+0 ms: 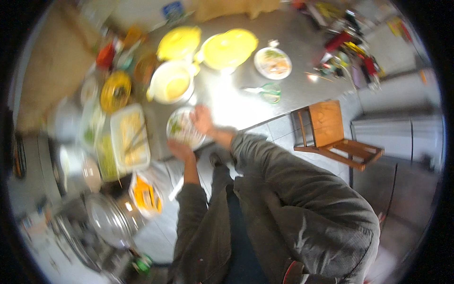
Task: The person assembles a takeout meal by adding noodles, vegetables, and rice into a bowl using chopsticks and a spatula. They then place the bowl into a yellow paper bag, add a small packet, and tie the bag closed.
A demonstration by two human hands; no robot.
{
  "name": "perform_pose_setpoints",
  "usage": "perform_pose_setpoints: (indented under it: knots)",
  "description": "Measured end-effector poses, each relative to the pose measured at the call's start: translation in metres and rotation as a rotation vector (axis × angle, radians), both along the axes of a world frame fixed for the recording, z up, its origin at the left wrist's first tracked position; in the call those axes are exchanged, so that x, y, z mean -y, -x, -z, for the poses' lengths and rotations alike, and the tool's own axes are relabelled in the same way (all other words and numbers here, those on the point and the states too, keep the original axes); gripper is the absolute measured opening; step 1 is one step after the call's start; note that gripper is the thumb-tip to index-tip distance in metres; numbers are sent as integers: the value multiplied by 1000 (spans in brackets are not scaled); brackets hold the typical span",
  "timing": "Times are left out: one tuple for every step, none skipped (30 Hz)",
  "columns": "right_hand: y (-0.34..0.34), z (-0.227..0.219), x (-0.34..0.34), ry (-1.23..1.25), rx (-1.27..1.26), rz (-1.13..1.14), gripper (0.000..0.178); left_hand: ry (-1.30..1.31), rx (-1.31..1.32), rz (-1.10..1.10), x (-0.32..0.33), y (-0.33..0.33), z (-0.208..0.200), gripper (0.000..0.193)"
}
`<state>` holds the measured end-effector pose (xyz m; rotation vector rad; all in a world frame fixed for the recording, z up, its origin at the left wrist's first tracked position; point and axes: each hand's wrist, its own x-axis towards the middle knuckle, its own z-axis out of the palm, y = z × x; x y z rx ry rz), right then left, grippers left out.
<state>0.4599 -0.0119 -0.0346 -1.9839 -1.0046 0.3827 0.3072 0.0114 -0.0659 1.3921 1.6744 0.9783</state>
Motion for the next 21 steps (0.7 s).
perform_pose_setpoints:
  knots:
    - [13,-7,5,92,-127,43,39,96,-36,-71,2,5,-3,51]
    - [27,-9,17,-5,-55,112,41,252,396,-99,12,3,-40,52]
    - [45,-38,25,-7,-393,153,46,241,403,-182,17,15,-57,53]
    - [54,-103,34,2,-799,82,51,90,315,-161,11,47,-33,52]
    - [36,-115,56,40,-862,99,56,198,575,6,19,39,-59,50]
    - [18,-106,80,64,-885,134,66,291,514,41,29,18,-101,49]
    - [7,-122,99,98,-1019,68,71,347,821,194,30,18,-107,48]
    - [9,-137,121,5,-1173,226,73,372,786,329,36,5,-126,48]
    - [-4,-159,139,-99,-1351,19,71,246,682,447,37,-5,-133,50]
    - [-27,-143,167,47,-1323,56,66,39,421,610,45,-28,-148,44]
    - [-37,-127,186,-152,-1351,81,63,-63,342,685,39,-44,-123,32]
    - [-45,-149,198,-162,-1368,144,58,9,466,631,43,-65,-136,26]
    - [-59,-143,221,-283,-1364,194,57,-48,491,701,38,-87,-166,24]
    - [-73,-134,242,-396,-1369,230,55,-105,505,757,41,-101,-203,23]
    - [-88,-122,262,-443,-1316,351,54,-195,563,835,39,-114,-246,23]
    - [-104,-110,281,-481,-1268,475,52,-276,616,908,33,-130,-299,22]
    - [-123,-94,298,-528,-1206,595,51,-355,666,975,27,-145,-349,22]
    - [-138,-85,306,-571,-1147,713,50,-481,688,990,24,-159,-393,22]
    - [-151,-86,312,-640,-1129,844,48,-652,643,1005,31,-171,-445,24]
    - [-166,-90,310,-655,-1056,966,46,-932,652,1027,25,-192,-482,28]
    - [-194,-72,329,-736,-1019,1053,46,-1005,758,1102,41,-220,-522,29]
